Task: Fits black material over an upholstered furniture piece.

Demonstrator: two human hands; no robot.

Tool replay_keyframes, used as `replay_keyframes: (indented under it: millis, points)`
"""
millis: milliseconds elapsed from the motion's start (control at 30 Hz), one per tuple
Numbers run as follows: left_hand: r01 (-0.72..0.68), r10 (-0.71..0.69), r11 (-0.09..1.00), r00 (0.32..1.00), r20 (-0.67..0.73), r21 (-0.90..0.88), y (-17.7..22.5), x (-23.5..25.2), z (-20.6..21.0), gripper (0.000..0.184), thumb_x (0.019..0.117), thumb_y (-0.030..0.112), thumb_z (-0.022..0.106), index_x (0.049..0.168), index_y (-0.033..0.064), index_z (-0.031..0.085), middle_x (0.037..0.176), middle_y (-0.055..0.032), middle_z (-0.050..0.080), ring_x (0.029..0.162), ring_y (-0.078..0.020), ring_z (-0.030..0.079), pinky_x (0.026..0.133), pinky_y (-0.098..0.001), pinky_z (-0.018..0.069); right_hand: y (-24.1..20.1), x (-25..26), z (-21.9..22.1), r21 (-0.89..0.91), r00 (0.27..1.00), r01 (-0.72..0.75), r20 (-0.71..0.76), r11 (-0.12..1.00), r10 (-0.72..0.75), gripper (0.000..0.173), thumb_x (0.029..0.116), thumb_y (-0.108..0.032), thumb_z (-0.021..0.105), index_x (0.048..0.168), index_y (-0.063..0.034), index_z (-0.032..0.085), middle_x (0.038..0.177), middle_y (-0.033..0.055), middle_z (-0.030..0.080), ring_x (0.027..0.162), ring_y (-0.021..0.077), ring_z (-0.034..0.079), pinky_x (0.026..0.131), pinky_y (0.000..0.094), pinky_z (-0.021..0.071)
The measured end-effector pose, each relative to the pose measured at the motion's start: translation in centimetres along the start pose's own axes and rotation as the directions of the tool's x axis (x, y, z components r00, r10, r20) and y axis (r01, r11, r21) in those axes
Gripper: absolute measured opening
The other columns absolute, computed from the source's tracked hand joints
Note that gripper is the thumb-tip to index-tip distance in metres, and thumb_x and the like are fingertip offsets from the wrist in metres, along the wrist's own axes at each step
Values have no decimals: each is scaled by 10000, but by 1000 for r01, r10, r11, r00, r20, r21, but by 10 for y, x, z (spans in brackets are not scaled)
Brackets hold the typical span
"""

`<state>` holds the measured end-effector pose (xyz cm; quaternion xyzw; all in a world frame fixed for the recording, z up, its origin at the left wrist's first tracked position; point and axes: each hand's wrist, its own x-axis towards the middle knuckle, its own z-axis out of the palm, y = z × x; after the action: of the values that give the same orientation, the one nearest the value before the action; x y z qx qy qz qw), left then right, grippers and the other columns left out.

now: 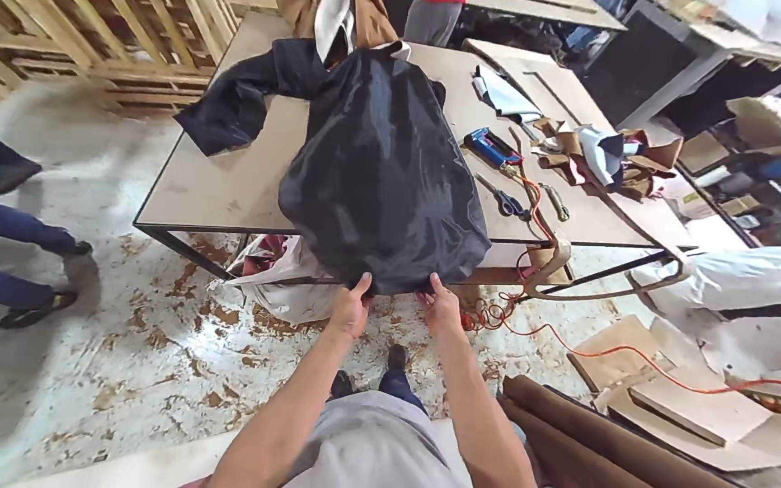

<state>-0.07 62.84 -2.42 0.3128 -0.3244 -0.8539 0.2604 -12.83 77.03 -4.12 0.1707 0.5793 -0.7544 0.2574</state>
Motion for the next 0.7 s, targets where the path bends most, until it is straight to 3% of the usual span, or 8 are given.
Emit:
replay_keyframes:
  millis: [100,200,333,500,700]
  points:
    - [37,-32,989,999,-36,146,-9,-1,-12,377,1037,92,588,1375,-30,473,1223,-167,670,1089,-245,693,936,-416,599,-4,-1,-11,-156,995,94,50,983,-87,221,1009,-147,663,1082,55,612,871,148,718,698,208,718,640,353,636]
    - [94,-68,968,991,-117,233,-20,-6,-28,375,1033,114,610,1353,-48,502,1198,-187,689,1038,-276,725,874,-438,636,-3,2,-26,-153,995,79,75,985,-68,169,1013,-119,648,1049,42,613,842,136,709,670,202,703,636,360,633]
    - [130,-94,966,982,-163,223,-34,5,-36,356,1042,147,600,1342,-30,522,1203,-180,685,1031,-275,716,858,-439,624,1,15,-33,-123,993,17,114,992,-3,204,1016,-133,644,1116,40,603,859,139,712,667,205,702,633,366,634]
    - [37,3,940,993,-117,340,-55,22,-53,355,1042,164,603,1316,-48,528,1147,-165,698,982,-237,723,854,-407,629,18,27,-42,-147,986,56,166,988,-31,216,1036,-150,616,1137,39,587,872,148,727,698,217,718,666,370,636]
    - [-141,165,925,985,-40,354,-65,39,-56,315,1006,122,644,1251,-57,558,1060,-128,732,938,-213,741,851,-391,639,34,42,-43,-31,961,153,239,988,-141,192,1049,-115,566,1156,42,589,916,168,745,759,249,747,686,395,650]
